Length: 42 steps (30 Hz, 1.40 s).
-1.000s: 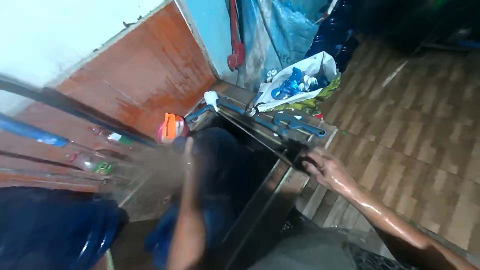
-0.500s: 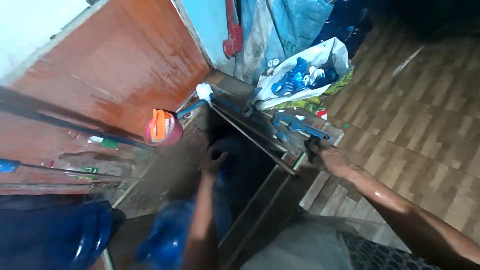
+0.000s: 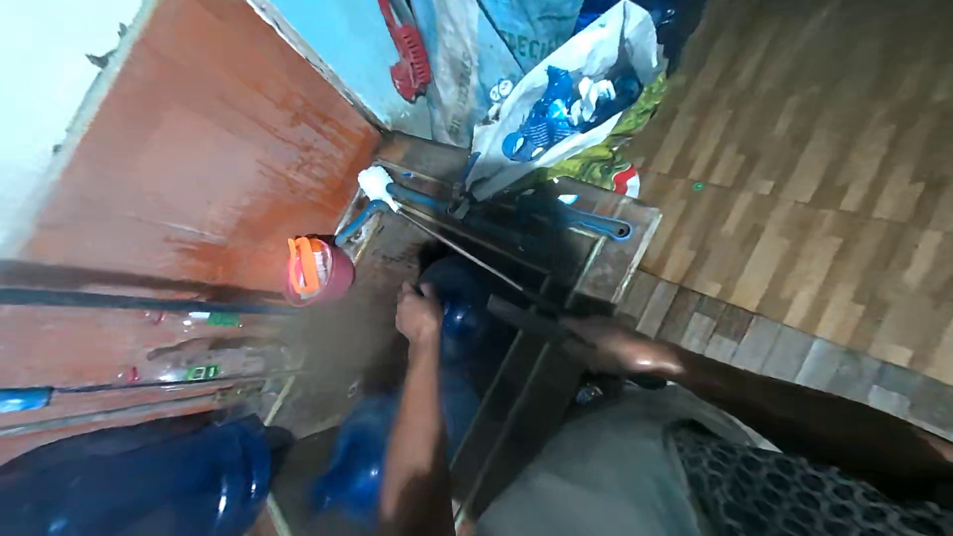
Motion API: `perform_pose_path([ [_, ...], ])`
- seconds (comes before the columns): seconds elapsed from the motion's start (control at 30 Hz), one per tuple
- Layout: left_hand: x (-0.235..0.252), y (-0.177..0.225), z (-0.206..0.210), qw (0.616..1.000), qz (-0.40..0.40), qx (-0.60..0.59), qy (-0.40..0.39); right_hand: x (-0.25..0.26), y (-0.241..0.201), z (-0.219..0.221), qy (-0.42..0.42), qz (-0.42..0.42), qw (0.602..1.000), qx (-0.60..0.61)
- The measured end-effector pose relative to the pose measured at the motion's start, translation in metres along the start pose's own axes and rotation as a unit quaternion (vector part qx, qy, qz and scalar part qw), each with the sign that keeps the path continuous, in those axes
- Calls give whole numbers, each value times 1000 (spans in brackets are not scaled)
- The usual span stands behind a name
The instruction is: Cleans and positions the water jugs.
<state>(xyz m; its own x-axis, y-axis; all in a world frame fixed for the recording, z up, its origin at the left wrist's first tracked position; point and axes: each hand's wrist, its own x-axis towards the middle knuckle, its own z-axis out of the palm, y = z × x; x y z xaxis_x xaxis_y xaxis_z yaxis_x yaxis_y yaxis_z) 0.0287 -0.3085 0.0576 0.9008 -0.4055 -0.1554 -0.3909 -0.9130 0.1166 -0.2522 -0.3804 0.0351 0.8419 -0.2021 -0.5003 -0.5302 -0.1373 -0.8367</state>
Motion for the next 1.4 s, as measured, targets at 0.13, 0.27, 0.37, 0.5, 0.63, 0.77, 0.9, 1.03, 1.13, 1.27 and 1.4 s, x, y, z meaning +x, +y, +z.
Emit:
perform_pose_path([
  [0.13, 6, -5, -14, 992, 51, 91, -76, 17, 6, 14, -27, 23, 999, 16],
  [0.27, 5, -35, -20, 976, 172, 42, -129, 20, 12, 6, -30, 29, 997, 59],
  [0.37, -5, -18, -15, 987, 88, 96, -93, 33, 13, 9, -29, -6, 995, 100],
  [0.5, -4, 9, -16, 986, 16, 140, -91, 43, -9, 8, -17, -43, 987, 155],
  [0.63, 4, 7, -26, 977, 33, 152, -144, 47, -30, 15, 9, -3, 991, 132],
  [0.77, 3, -11, -15, 991, 49, 67, -104, 59, -24, 51, 11, 10, 988, 152],
  [0.9, -2, -19, -2, 996, 63, -33, -54, 60, -22, 71, 35, 13, 986, 161],
  [1.03, -1, -20, 1, 996, 67, -48, -40, 53, -38, 63, 45, -1, 989, 142],
  [1.13, -4, -19, -1, 995, 77, -49, -47, 55, -46, 55, 33, -4, 992, 118],
  [1.27, -5, -19, -6, 993, 98, -37, -61, 60, -54, 54, 26, 12, 995, 100],
  [1.4, 0, -24, -3, 990, 104, -80, -56, 63, -65, 52, 22, 44, 997, 55],
])
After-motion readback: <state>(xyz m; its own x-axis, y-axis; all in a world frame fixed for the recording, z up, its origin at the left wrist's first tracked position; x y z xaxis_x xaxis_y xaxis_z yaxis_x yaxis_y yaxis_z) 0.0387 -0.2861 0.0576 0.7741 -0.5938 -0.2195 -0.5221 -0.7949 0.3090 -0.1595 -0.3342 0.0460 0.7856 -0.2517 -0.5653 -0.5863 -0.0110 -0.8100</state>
